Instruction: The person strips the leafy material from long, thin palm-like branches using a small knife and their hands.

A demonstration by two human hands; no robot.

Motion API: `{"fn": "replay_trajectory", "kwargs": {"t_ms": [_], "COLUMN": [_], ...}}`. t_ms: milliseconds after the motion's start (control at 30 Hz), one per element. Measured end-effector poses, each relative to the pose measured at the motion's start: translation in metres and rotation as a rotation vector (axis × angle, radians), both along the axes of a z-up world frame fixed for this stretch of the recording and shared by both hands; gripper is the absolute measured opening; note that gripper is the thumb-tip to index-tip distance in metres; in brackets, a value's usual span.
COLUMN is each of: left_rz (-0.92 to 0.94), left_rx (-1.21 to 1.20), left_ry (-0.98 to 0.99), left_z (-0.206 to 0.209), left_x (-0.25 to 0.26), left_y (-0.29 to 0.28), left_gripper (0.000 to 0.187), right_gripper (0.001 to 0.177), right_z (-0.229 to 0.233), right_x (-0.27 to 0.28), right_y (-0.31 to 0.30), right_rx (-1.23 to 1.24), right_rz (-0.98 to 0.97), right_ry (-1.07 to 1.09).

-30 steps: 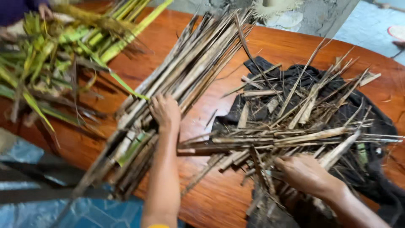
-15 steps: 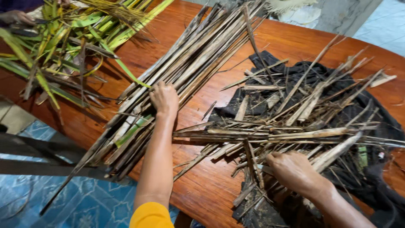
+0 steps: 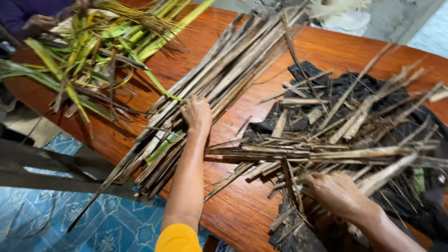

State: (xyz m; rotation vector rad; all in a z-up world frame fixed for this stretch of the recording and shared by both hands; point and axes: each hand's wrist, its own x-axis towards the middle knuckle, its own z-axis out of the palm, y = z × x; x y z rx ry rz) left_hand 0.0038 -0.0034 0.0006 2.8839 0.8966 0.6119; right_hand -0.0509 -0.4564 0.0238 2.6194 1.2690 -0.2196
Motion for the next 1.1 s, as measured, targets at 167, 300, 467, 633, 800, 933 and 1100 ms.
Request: {"fn": "replay_trajectory", "kwargs": {"t_ms": [167, 300, 467, 633, 800, 933, 1100], "left_rz": [-0.079, -0.088, -0.198, -0.348, -0.446, -0.459, -0.682], "left_rx": [0.356, 0.363, 0.35, 0.27, -0.226, -0.751, -1.389], "left_ry": [-0.292, -0.455, -0.662, -0.756, -0.647, -0.473, -0.442], "left_z": [-0.028, -0.029, 0.015, 0.03, 0.029, 0.097, 0.078], "left_x": [0.011, 0.012, -0.014, -0.025, -0.028, -0.077, -0.057], "left_y": [0.034, 0.03, 0.013, -0.006, -0.054, -0.164, -0.224], "left_gripper": [0.021, 0.017, 0.01, 0.015, 0.024, 0.011, 0.009], "right_gripper": [0.014, 0.012, 0.024, 0.018, 0.008, 0.006, 0.006], "right_z": [0.041, -0.005, 0.001, -0.001, 0.005, -0.022, -0.004], "right_x": [-0.021, -0.01, -0.025, -0.028, -0.031, -0.025, -0.027], "right_y": [0.016, 0.001, 0.003, -0.016, -0.017, -0.011, -0.016], "right_rx": [0.061, 0.135, 0.188, 0.194, 0.282, 0.353, 0.45], "right_rz": [-0.078, 0.003, -0.014, 0.004, 0.058, 0.095, 0.08], "right_ry": [0.099, -0.052, -0.088, -0.194, -0.409, -0.454, -0.279]}}
